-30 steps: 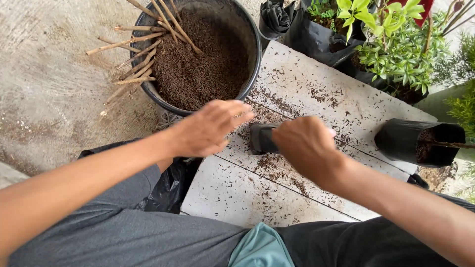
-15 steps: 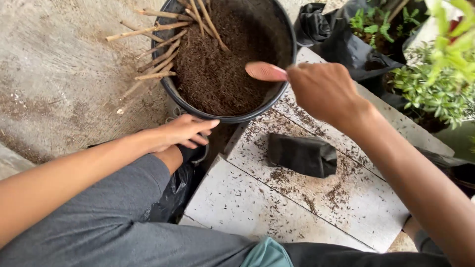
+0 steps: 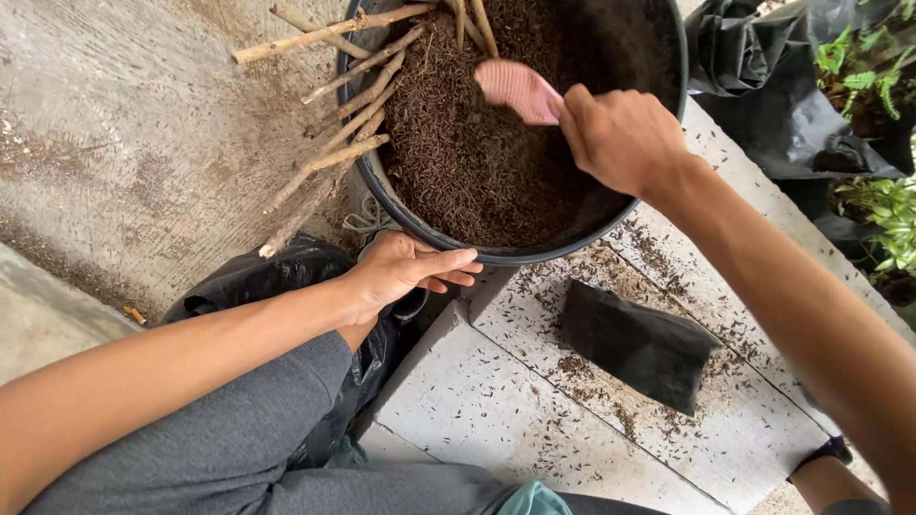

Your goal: Filling a planting bag with soil and planting a wooden cutting

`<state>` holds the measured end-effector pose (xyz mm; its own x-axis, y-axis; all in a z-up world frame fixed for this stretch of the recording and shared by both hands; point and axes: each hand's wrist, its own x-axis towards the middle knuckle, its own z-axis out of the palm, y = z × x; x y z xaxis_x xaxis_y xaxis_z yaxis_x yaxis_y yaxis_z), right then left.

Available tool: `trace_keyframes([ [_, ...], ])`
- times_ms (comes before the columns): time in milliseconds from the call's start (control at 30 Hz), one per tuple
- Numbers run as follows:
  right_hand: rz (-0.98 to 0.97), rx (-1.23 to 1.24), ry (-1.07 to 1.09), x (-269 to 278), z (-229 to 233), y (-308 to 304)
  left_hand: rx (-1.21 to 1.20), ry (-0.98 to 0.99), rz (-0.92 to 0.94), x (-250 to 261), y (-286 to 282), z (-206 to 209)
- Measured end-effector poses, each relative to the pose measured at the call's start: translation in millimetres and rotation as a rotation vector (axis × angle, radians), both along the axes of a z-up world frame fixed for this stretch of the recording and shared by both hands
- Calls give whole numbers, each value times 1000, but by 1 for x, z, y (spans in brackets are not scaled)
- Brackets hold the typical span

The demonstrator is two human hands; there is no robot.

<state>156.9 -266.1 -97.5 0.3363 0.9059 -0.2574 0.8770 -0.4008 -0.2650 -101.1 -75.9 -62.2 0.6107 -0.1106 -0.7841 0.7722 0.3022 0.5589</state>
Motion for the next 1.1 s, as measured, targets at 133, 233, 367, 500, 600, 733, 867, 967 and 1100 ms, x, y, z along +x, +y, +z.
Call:
trace_keyframes([
  [133, -8, -204, -11, -22, 42, -7, -87, -115, 119, -10, -2, -12],
  [233, -32, -431, 108, -33, 58, -12, -58, -127, 119, -8, -3, -9],
  [367, -46, -483, 206, -57, 68, 1, -52, -123, 121, -8, -6, -10],
  [500, -165, -422, 381, -68, 71, 21, -55, -112, 120, -6, -7, -6],
  [600, -256, -372, 402, -62, 51, 7, -42, -93, 92, -7, -8, -13],
  [733, -291, -343, 513, -52, 62, 8, -13, -90, 60, -8, -9, -14],
  [867, -307, -373, 478, -41, 74, 17, 63, -140, -65, -24, -13, -24],
  [967, -368, -277, 464, -37, 87, 16, 78, -203, -372, -37, -28, -33],
  [1100, -395, -159, 504, -39, 102, 10, 97, -536, -1029, -42, -57, -33],
])
